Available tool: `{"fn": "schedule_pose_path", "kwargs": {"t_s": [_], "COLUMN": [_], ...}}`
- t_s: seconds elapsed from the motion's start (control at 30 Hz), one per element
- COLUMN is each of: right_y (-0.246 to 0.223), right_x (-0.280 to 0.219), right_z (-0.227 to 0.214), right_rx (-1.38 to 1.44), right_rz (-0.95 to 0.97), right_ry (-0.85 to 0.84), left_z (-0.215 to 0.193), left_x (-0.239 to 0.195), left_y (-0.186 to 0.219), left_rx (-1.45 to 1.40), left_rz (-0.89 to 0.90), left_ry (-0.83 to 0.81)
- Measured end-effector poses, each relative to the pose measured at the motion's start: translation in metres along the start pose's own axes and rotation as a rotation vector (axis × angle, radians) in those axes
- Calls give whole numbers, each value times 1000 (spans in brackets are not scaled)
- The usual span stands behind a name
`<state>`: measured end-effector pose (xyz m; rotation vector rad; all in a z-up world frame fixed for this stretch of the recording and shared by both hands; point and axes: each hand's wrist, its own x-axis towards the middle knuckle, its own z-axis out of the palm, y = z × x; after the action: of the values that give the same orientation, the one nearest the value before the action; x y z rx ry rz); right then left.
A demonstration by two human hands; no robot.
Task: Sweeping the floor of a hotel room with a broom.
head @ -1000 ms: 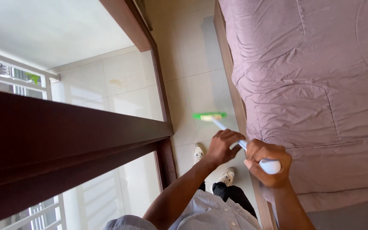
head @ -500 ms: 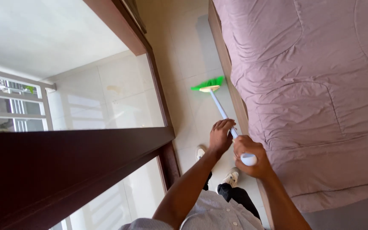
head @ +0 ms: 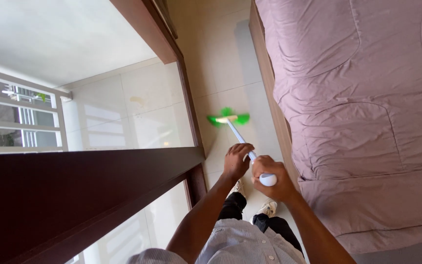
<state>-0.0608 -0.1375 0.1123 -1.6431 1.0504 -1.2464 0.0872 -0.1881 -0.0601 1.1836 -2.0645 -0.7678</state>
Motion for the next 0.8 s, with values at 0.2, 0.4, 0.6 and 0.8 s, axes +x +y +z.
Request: {"fn": "schedule_pose_path", "kwargs": {"t_s": [0.2,0.4,0.6,0.8], "right_y": [-46,-51,-31,-14], "right_x": [19,11,25,20], "right_z": [-15,-12,19,23], "right_rx": [5,217,78,-117], "right_rz": [-179,-22,-74,-149], "right_ry": [-22,58,31,-33], "left_z": [-46,-63,-38,-19], "left_x": [19,-6,11,32], "left_y": [58,75,21,13], "left_rx": [-83,-149,-76,-146], "left_rz": [-5,-10,-8,-12], "left_ry": [38,-144,-136,-14]}}
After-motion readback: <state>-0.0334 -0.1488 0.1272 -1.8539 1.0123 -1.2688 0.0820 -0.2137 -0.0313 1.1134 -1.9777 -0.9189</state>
